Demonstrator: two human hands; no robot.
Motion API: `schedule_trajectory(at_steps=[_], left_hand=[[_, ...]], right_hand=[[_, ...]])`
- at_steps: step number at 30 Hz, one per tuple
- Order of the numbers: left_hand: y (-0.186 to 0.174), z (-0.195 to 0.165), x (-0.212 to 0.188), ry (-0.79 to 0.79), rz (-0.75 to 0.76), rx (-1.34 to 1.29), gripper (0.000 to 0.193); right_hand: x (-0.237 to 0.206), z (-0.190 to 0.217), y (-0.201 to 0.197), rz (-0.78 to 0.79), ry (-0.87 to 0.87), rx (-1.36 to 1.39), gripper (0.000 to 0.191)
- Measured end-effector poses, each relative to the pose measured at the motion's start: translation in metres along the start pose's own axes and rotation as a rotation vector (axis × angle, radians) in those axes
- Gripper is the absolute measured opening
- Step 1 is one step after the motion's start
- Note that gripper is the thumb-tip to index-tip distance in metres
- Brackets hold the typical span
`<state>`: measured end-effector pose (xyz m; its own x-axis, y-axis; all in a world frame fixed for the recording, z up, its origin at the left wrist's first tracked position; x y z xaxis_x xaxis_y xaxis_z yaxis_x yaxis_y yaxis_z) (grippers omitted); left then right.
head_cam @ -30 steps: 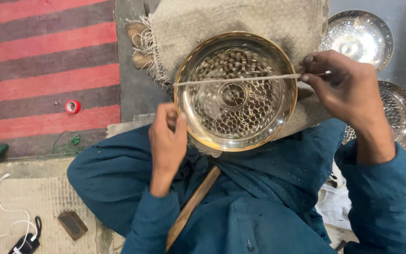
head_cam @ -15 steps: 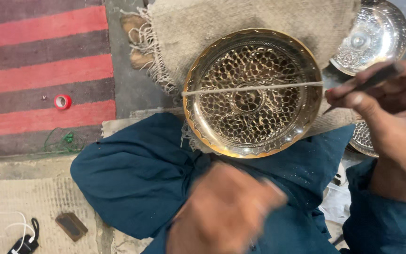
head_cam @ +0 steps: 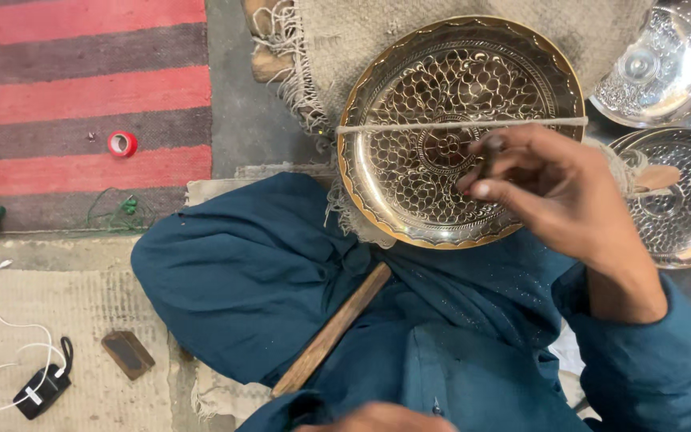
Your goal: The person sits cross-legged on the floor with an engraved brass tray on their lap and hammers a small punch against the tray's patterned surface using a wooden mallet, repositioning the punch by hand between strikes to work the decorative design. Finished metal trays sit beside them on the floor.
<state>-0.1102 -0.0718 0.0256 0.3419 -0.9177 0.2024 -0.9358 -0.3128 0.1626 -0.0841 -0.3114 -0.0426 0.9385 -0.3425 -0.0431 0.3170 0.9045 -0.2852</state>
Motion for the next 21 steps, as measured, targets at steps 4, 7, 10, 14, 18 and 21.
schedule_trajectory(at_steps=[4, 7, 10, 14, 18, 21], left_hand=[[-0.042, 0.049, -0.051, -0.375, -0.292, 0.801, 0.024], [-0.043, 0.097, -0.096, -0.665, -0.191, 1.325, 0.027], [-0.038, 0.125, -0.133, -0.798, -0.241, 1.337, 0.062], [-0.046, 0.126, -0.153, -0.718, -0.328, 1.167, 0.048], [-0.070, 0.119, -0.173, -1.037, -0.406, 0.541, 0.033], [-0.066, 0.106, -0.170, -1.116, -0.468, 0.117, 0.040]], right_hand=[[0.000, -0.003, 0.012, 0.021, 0.006, 0.005, 0.029], [-0.003, -0.006, 0.020, 0.030, 0.004, 0.023, 0.020], [-0.007, -0.009, 0.021, 0.008, 0.016, -0.047, 0.021], [-0.011, -0.006, 0.021, -0.007, -0.019, -0.082, 0.034], [-0.014, -0.002, 0.021, 0.007, -0.089, -0.091, 0.039], [-0.017, -0.002, 0.019, 0.007, -0.121, -0.128, 0.038]])
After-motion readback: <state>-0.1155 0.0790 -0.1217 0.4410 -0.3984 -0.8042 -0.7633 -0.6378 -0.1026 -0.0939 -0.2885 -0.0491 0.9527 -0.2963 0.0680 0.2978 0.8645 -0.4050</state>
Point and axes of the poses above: each hand's wrist, its own x-axis towards the middle knuckle, its own y-axis out of the palm, z = x × y, the point moved 6 cm from there along x, towards the middle knuckle, and after that the axes turned 9 degrees about -z, right-handed, at the moved point
